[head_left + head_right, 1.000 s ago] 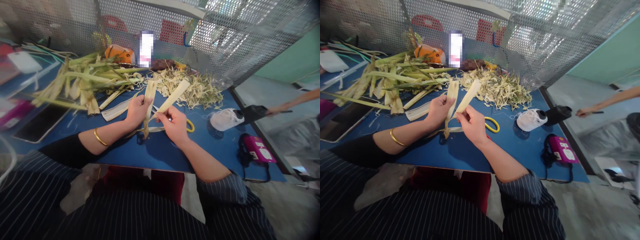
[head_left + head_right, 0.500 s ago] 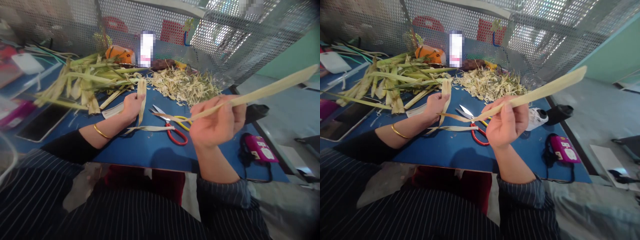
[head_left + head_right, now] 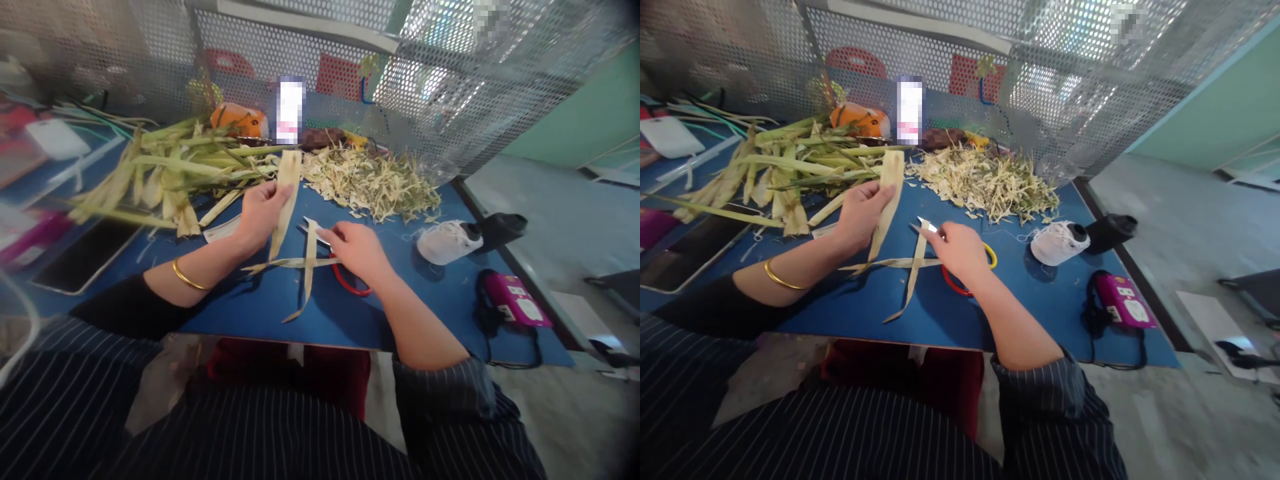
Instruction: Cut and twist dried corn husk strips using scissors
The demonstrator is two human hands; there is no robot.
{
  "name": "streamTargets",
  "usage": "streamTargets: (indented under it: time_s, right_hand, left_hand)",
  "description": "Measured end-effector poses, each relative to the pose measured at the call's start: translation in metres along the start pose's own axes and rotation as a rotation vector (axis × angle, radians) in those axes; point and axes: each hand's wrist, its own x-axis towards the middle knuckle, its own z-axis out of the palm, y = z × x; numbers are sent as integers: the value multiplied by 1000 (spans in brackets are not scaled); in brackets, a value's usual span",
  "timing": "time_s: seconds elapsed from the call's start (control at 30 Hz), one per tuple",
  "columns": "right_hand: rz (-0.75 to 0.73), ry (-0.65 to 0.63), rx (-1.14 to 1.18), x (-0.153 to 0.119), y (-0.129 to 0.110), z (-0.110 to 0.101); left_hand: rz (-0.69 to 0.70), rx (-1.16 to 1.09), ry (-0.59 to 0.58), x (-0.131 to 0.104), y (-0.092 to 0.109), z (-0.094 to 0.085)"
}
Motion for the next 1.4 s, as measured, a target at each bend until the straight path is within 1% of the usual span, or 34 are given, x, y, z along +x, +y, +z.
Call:
streamTargets:
  time_s: [0.03, 0.07, 0.1, 0.2, 0.27, 0.33, 0.37, 0.47, 0.57, 0.67, 0.8, 0.97, 1.03, 1.2, 1.4]
  right_hand:
    - [-47, 133, -12, 1, -1, -2]
    - [-76, 213, 37, 1, -2, -3]
    - [-88, 232, 133, 1, -3, -4]
    - [-70, 187, 458, 3, -6, -3]
    - [-50, 229, 540, 3, -5, 0]
    - [-43, 253, 523, 3, -4, 2]
    - [-45, 237, 497, 3, -3, 3]
    - [-72, 139, 413, 1, -2, 7]
    - [-90, 105, 364, 0, -2, 10]
    - [-110, 132, 347, -1, -3, 12]
    - [-108, 173, 412, -1, -3, 12]
    - [-79, 121, 494, 0, -2, 12]
    - [-72, 107, 499, 0, -2, 13]
    - [-37, 121, 528, 0, -1, 13]
    - [-62, 125, 528, 0, -4, 13]
  left_hand:
    - [18, 26, -38, -8, 3, 3]
    - [34, 59, -81, -16, 6, 6]
    - [45, 94, -129, -24, 9, 9]
    - [54, 152, -279, -41, 11, 15]
    - [28, 156, -388, -46, 10, 18]
    - [5, 104, -437, -46, 8, 18]
    - [0, 60, -425, -45, 7, 19]
    - [-5, -66, -314, -39, 5, 18]
    - [1, -96, -273, -35, 3, 18]
    - [-4, -81, -264, -35, 2, 19]
    - [-37, -79, -285, -38, 4, 18]
    - [-123, -120, -373, -39, 5, 18]
    - [-144, -130, -384, -38, 4, 18]
    - [-101, -120, -341, -36, 2, 18]
    - [-23, -36, -308, -35, 0, 18]
